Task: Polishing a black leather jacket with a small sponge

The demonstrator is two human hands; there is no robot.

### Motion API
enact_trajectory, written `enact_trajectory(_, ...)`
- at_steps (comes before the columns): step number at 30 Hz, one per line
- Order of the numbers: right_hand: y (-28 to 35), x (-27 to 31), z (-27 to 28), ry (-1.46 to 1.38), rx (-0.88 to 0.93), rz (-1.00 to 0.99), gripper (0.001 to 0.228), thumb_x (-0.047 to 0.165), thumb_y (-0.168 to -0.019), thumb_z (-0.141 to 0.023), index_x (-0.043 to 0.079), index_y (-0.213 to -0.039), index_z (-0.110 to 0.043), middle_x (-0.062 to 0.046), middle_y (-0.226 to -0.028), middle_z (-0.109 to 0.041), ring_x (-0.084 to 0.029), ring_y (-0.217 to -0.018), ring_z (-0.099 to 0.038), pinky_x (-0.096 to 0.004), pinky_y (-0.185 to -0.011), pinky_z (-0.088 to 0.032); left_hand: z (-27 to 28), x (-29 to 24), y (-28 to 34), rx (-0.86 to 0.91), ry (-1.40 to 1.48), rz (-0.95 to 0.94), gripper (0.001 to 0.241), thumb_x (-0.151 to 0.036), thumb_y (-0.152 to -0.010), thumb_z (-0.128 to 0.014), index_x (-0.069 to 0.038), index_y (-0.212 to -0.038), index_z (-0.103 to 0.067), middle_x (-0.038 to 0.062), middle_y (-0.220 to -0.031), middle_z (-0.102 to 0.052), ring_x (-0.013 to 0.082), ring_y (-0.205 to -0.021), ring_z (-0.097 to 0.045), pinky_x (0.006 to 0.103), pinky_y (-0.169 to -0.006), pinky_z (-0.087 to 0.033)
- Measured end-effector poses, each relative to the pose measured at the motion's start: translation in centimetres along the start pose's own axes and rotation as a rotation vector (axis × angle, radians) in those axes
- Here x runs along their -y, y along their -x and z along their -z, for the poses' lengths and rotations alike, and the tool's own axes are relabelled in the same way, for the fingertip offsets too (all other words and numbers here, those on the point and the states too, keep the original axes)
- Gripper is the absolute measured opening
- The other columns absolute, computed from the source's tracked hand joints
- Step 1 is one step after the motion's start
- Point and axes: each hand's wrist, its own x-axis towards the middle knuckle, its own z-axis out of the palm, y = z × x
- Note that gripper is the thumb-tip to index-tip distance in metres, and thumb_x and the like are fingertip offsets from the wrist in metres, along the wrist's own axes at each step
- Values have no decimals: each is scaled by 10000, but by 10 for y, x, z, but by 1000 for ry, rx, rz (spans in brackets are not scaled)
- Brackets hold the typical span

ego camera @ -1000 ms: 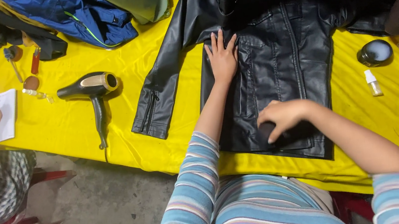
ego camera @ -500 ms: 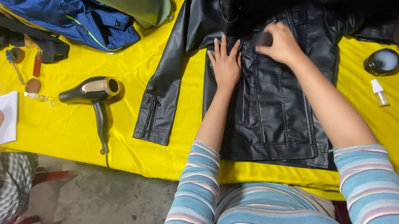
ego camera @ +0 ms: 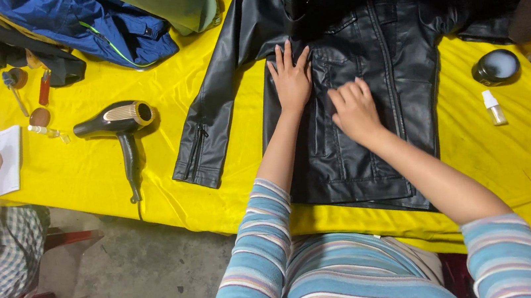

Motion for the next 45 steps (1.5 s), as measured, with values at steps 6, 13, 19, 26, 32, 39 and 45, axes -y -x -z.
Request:
enact_trajectory(6,38,44,60,-107,316,-15,555,115,-624,-833,25,-1151,-685,-178,-986,-691,-344,-1117,-636,-577,-1188,-301,-12,4,2,-14,-4,-9,362,-367,-1012,-613,-367,-1373,-634,107,-1622,-394,377,-1559,-284,686,-1211,-285)
enact_trajectory(13,42,47,101,-374,744,-1,612,212,-666,-815,43,-1226,-636,-158,-1040,-714,-324,-1141,-645,-531,-1168,-311,-6,2,2,-19,-26,-11,362,-368,-1009,-620,-367,-1370,-633,113,-1611,-406,375,-1555,-291,682,-1208,-291)
enact_trajectory(19,-3,20,109,-581,1097,102,696,371,-754,-830,64,-1333,-597,-205,-1142,-733,-407,-1148,-640,-570,-1069,-344,-6,2,3,-4,-10,-8,380,-361,-1005,-621,-371,-1385,-619,114,-1624,-389,376,-1562,-279,679,-1210,-290)
enact_trajectory(26,-47,-42,53,-724,1207,36,609,459,-716,-873,214,-1248,-704,-178,-1144,-771,-426,-1094,-704,-551,-987,-514,2,0,1,6,-6,-6,381,-345,-1013,-614,-359,-1394,-612,122,-1618,-393,384,-1556,-286,677,-1206,-292)
enact_trajectory(32,-82,-85,0,-663,1198,-122,702,505,-628,-943,221,-1238,-744,-116,-1093,-794,-271,-988,-775,-432,-886,-594,0,0,0,24,-13,1,384,-349,-1012,-608,-358,-1396,-610,116,-1630,-379,380,-1562,-275,673,-1214,-278)
enact_trajectory(39,-98,-120,-42,-365,738,-356,621,599,-674,-854,327,-1217,-726,-24,-1002,-763,-347,-1009,-716,-549,-992,-381,0,-1,1,38,5,13,375,-353,-1023,-598,-358,-1398,-611,115,-1634,-374,381,-1572,-260,677,-1221,-263)
enact_trajectory(45,-81,-80,-30,-163,82,-312,568,217,-708,-871,155,-1176,-554,-72,-1137,-524,-314,-1138,-490,-496,-912,-381,2,-2,1,38,2,13,367,-348,-1030,-597,-350,-1396,-615,117,-1632,-380,382,-1572,-259,676,-1222,-269)
